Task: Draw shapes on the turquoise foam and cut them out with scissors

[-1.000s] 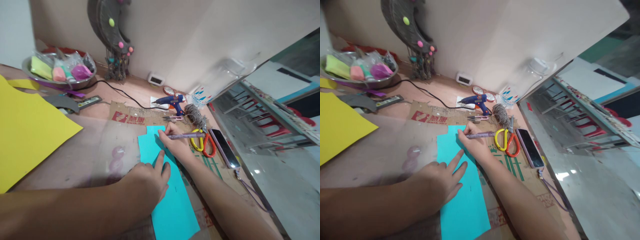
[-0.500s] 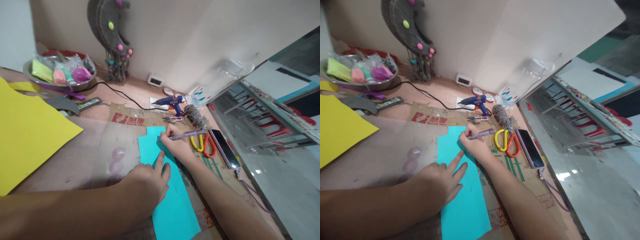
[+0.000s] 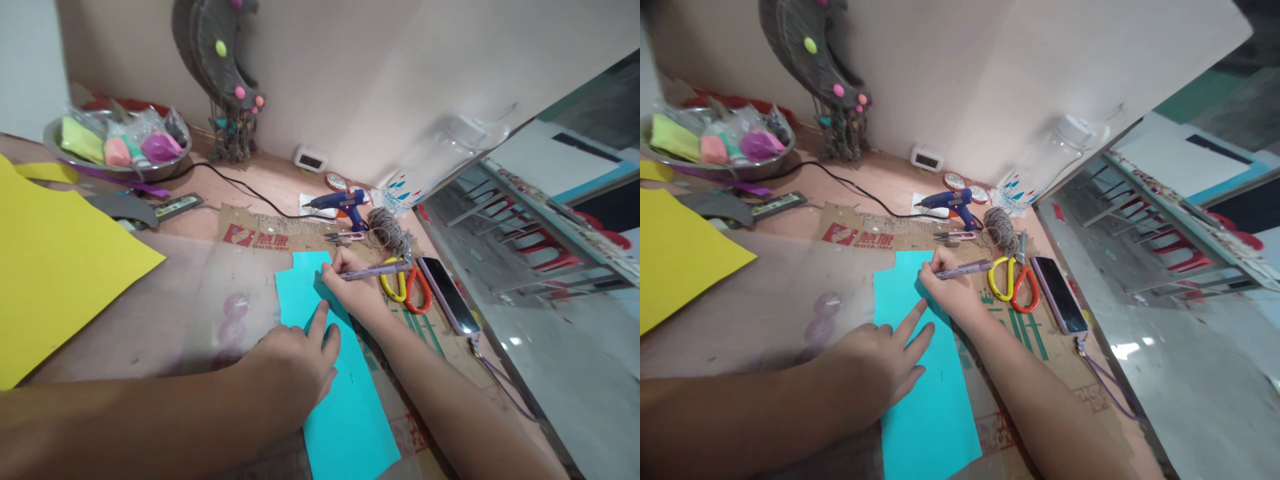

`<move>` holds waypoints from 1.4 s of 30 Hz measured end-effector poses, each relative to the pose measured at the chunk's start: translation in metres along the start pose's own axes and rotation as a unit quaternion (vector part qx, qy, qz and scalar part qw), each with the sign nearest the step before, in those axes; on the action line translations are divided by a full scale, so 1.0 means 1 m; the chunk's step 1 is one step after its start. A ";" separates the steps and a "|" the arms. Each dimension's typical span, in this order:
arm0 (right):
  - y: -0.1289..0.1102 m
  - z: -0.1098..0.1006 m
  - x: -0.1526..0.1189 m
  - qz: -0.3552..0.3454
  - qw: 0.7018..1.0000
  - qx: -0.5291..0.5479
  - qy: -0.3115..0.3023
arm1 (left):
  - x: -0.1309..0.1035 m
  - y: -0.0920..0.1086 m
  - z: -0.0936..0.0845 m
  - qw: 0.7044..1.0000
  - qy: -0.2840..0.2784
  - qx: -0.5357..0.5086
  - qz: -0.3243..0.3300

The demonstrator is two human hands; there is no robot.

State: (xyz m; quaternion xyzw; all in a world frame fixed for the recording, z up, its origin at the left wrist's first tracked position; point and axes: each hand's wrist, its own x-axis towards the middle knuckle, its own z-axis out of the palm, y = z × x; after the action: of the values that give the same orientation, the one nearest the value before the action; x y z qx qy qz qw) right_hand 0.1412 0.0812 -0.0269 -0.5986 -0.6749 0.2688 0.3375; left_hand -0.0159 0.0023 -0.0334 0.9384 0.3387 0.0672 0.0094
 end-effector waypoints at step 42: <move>0.012 -0.008 0.003 -0.018 1.000 -0.002 0.024 | 0.000 0.000 -0.001 1.000 -0.001 -0.001 0.001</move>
State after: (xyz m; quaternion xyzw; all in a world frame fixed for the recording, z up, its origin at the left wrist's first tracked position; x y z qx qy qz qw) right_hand 0.1550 0.0853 -0.0304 -0.5930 -0.6782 0.2467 0.3571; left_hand -0.0164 0.0023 -0.0321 0.9389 0.3377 0.0665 0.0107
